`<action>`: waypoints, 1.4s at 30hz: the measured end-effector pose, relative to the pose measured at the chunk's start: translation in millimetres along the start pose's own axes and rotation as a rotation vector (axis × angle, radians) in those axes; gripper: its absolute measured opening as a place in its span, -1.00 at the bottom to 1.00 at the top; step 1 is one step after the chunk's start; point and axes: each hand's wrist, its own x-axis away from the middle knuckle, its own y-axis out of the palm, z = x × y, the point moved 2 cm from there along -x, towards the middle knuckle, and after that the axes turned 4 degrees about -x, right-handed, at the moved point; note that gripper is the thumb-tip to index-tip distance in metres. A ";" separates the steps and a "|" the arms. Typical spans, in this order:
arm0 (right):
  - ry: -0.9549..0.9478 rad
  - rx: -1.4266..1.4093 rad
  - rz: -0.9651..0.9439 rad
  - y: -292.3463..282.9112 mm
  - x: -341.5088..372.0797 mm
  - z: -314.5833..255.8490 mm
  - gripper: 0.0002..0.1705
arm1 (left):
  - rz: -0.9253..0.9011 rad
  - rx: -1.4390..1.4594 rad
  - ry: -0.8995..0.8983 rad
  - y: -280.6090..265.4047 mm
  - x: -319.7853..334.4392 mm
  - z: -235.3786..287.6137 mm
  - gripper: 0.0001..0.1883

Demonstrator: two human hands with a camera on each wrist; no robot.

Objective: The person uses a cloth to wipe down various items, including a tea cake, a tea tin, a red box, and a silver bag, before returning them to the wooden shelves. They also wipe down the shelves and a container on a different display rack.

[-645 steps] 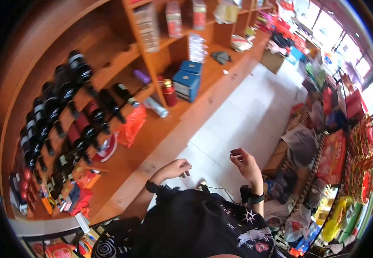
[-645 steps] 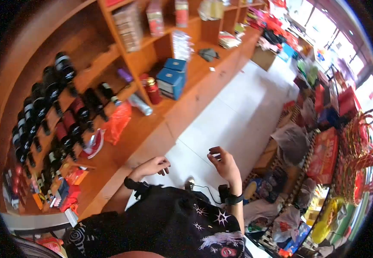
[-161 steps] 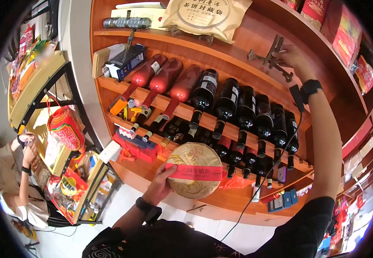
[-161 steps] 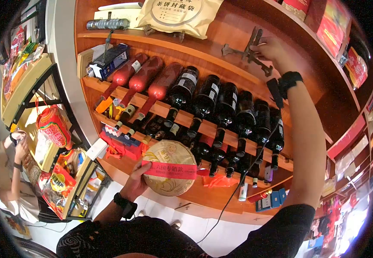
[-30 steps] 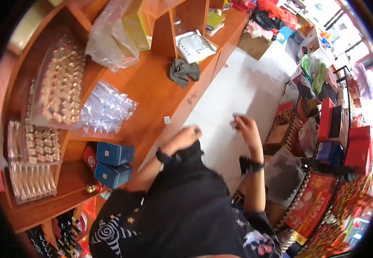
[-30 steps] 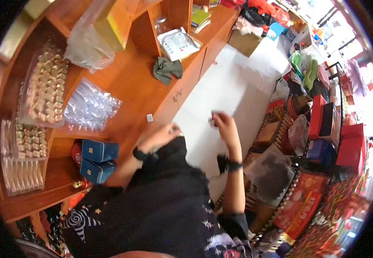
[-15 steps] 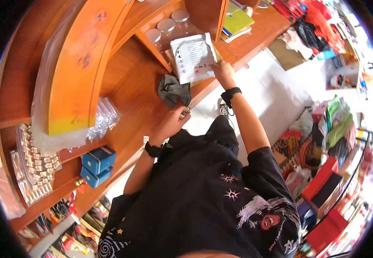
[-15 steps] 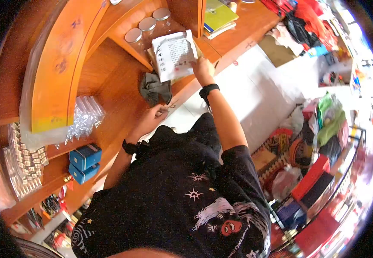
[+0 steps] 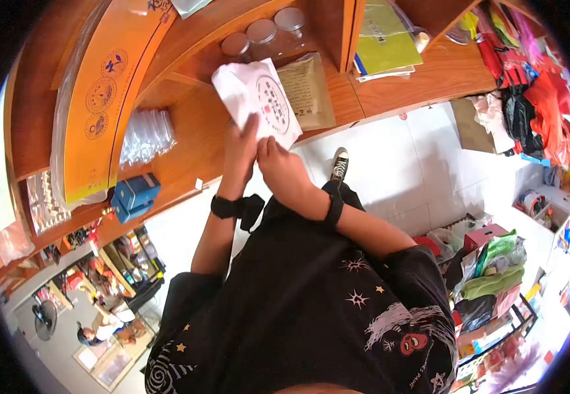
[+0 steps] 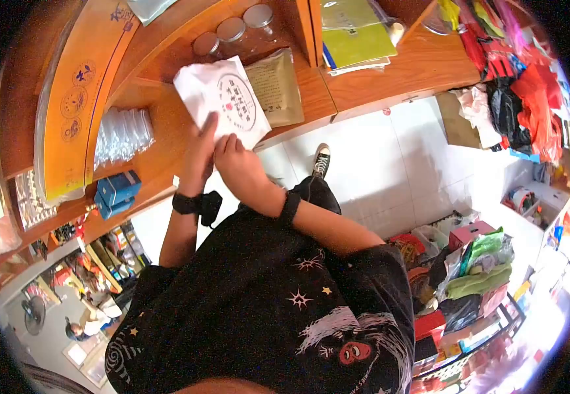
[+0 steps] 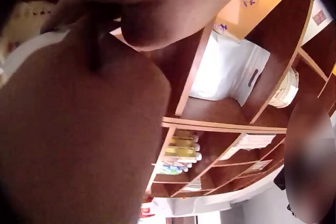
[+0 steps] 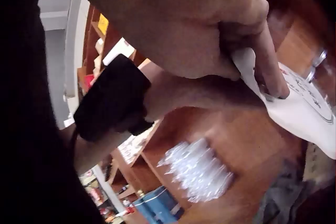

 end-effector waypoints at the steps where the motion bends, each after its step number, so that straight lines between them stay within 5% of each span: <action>1: -0.047 0.025 -0.030 3.3 8.8 -6.2 -0.79 | 0.100 -0.226 -0.063 -20.9 5.3 -16.0 -0.57; 3: -0.133 -0.041 -0.225 -3.8 20.5 -15.4 -0.81 | 0.099 -0.708 0.063 -51.5 35.5 -26.4 -0.63; 5: -0.104 -0.250 -0.658 -15.5 2.5 -9.1 -0.78 | 0.140 -0.422 -0.005 -79.7 62.4 -23.0 -0.65; 6: -0.004 -0.397 -0.555 -2.5 -4.7 12.4 -0.75 | 0.232 -0.429 0.107 -90.0 76.4 -19.1 -0.68; 7: 0.096 -0.543 -0.456 19.8 -12.4 34.2 -0.72 | 0.267 -0.402 0.000 -105.0 89.9 -16.8 -0.68; 9: 0.185 -0.470 -0.227 63.2 -33.3 54.3 -0.57 | 0.398 -0.365 0.190 -129.2 98.8 -25.6 -0.69; 11: -0.133 -0.315 -0.050 135.1 -44.1 63.8 -0.29 | 0.368 -0.286 0.185 -160.2 86.4 -49.9 -0.69; 15: -0.111 -0.014 -0.138 210.5 -38.6 71.9 -0.21 | 0.286 -0.375 0.130 -224.4 41.9 -118.5 -0.68; 17: -0.109 0.110 -0.118 232.5 -35.5 85.2 -0.38 | 0.356 -0.450 0.257 -255.3 16.5 -161.0 -0.63; 20: -0.059 0.144 -0.069 265.6 -28.1 118.8 -0.60 | 0.375 -0.719 0.190 -291.3 -1.3 -193.5 -0.58; 21: -0.044 -0.071 0.095 253.7 -29.4 108.4 -0.74 | 0.370 -0.713 0.170 -293.2 7.9 -192.9 -0.58; 23: 0.229 -0.348 0.030 220.8 -34.9 63.8 -0.76 | 0.327 -0.885 0.012 -284.3 6.5 -167.5 -0.56; 25: 0.464 -0.534 -0.209 211.9 -28.4 1.2 -0.61 | 0.330 -0.885 0.069 -291.3 5.0 -177.6 -0.62; 27: 0.037 -0.557 -0.132 234.6 -5.0 -65.1 -0.52 | 0.138 -0.976 0.266 -295.7 4.8 -179.2 -0.65; 28: -0.097 -0.499 -0.057 242.2 -0.2 -95.8 -0.48 | 0.047 -0.653 0.332 -294.1 9.8 -172.0 -0.65; 30: -0.219 -0.423 0.028 254.1 -0.8 -117.3 -0.43 | 0.005 -0.740 0.225 -296.2 3.3 -172.0 -0.62; 32: -0.166 -0.553 0.002 269.1 -4.5 -103.7 -0.45 | -0.043 -0.822 0.116 -298.2 -3.7 -180.1 -0.59; 35: -0.100 -0.463 -0.034 289.3 -3.3 -78.8 -0.40 | 0.081 -0.778 0.337 -313.2 -5.5 -191.7 -0.65; 37: 0.298 -0.641 0.006 281.7 -12.1 -54.0 -0.41 | 0.056 -0.878 0.261 -310.8 -5.6 -182.1 -0.54; 39: 0.677 -0.510 -0.163 270.9 -17.0 -17.0 -0.40 | 0.084 -0.767 0.233 -306.1 0.9 -180.4 -0.47; 41: 0.641 -0.457 -0.157 287.2 10.6 21.4 -0.38 | 0.078 -0.643 0.351 -295.1 2.4 -177.9 -0.45; 42: 0.355 -0.208 -0.039 308.3 31.5 40.3 -0.38 | 0.074 -0.642 0.301 -293.5 1.6 -174.6 -0.44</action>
